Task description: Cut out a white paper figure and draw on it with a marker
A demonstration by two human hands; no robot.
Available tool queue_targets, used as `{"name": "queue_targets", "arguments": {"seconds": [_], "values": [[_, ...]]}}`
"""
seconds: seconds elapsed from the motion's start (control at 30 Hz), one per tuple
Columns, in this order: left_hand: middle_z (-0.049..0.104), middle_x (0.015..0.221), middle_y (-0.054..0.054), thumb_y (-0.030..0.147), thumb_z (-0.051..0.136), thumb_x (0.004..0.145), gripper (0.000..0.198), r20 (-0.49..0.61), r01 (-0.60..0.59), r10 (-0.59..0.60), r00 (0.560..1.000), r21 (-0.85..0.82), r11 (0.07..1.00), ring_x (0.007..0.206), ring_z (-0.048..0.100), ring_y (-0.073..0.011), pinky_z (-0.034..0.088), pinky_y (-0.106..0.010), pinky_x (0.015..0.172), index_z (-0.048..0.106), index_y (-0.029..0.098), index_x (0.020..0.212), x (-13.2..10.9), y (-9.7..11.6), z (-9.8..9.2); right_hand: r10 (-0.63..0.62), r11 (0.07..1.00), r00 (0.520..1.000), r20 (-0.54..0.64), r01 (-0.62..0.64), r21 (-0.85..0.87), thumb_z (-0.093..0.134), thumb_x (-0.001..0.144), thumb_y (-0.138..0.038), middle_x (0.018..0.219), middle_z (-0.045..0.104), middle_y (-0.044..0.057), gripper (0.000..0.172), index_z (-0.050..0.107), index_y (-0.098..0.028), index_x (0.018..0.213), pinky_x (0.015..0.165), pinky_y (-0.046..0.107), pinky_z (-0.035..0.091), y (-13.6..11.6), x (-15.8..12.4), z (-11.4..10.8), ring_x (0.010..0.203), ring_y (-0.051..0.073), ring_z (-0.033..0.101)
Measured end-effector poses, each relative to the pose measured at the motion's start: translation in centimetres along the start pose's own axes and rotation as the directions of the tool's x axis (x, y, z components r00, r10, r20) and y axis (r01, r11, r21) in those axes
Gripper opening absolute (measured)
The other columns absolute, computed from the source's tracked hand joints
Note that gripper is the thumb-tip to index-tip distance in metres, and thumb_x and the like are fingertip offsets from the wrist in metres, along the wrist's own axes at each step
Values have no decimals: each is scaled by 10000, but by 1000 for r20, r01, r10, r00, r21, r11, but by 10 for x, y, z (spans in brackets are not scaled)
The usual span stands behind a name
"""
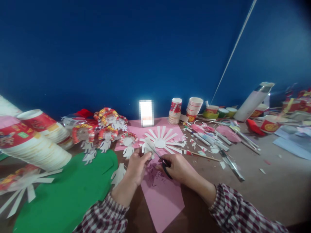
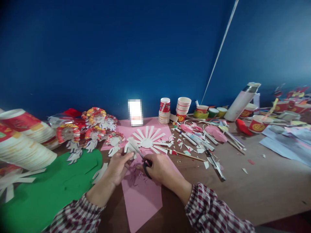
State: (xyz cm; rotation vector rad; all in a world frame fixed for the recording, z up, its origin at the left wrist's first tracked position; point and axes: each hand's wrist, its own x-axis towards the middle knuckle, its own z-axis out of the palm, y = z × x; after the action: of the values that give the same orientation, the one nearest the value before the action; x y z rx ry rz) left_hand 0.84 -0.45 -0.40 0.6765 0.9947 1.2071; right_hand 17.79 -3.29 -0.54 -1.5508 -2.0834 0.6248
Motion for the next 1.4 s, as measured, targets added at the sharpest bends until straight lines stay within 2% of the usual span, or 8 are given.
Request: {"name": "queue_targets", "arguments": {"seconds": [0.2,0.3,0.43,0.53,0.87,1.1,1.3,1.4], "values": [[637,716,18,250,770,610,397,72,-27,20,997,89,996,606,599,-115,492,-239,579,611,170,965,2,8,-3,8,1000,1000,-10,-8,-21,583,819,-551,616,597,0,370,694,-200,781,521,221,267,0,1,0,561,119,452],[626,715,24,275,778,599,460,34,-65,61,998,154,986,623,596,-113,473,-222,589,627,168,1020,6,9,-8,8,999,1000,3,-8,-33,599,816,-526,620,612,2,337,707,-207,805,531,221,281,0,2,0,559,122,466],[585,640,37,284,768,612,330,31,-77,72,997,203,976,544,522,-75,429,-193,545,648,136,881,13,6,-13,-5,999,1000,5,6,-32,591,812,-563,611,610,4,372,705,-209,782,530,220,283,-2,1,-1,561,124,470],[560,593,51,282,768,610,296,27,-66,62,998,183,981,493,479,-64,393,-187,496,637,141,835,14,3,-15,-5,1000,1000,0,5,-18,587,812,-573,605,608,2,382,712,-212,806,516,220,276,-4,0,-1,549,122,464],[588,580,49,261,790,580,311,17,-5,4,1000,98,995,488,519,-80,418,-199,495,607,155,807,9,7,-10,4,1000,1000,-2,-4,5,595,833,-483,640,655,23,331,740,-189,875,535,219,316,-10,-1,-4,563,127,527],[575,585,56,242,789,577,300,23,30,-31,999,43,999,498,531,-66,421,-178,502,585,152,778,7,8,-8,28,1000,1000,9,-28,14,584,831,-541,631,663,32,400,748,-179,875,528,223,322,-15,-2,-7,549,127,529],[600,641,45,246,779,604,294,66,79,-82,994,56,995,542,573,-93,480,-221,533,578,167,806,5,12,-10,28,999,1000,3,-28,15,592,830,-510,625,661,30,363,747,-184,868,534,219,325,-13,-1,-5,568,135,541],[618,666,30,213,785,580,304,47,118,-122,991,80,990,543,568,-85,503,-228,553,599,152,812,4,17,-10,46,999,999,7,-46,6,609,819,-479,617,654,24,321,740,-186,817,525,216,319,-15,-1,-5,565,133,536]]}}
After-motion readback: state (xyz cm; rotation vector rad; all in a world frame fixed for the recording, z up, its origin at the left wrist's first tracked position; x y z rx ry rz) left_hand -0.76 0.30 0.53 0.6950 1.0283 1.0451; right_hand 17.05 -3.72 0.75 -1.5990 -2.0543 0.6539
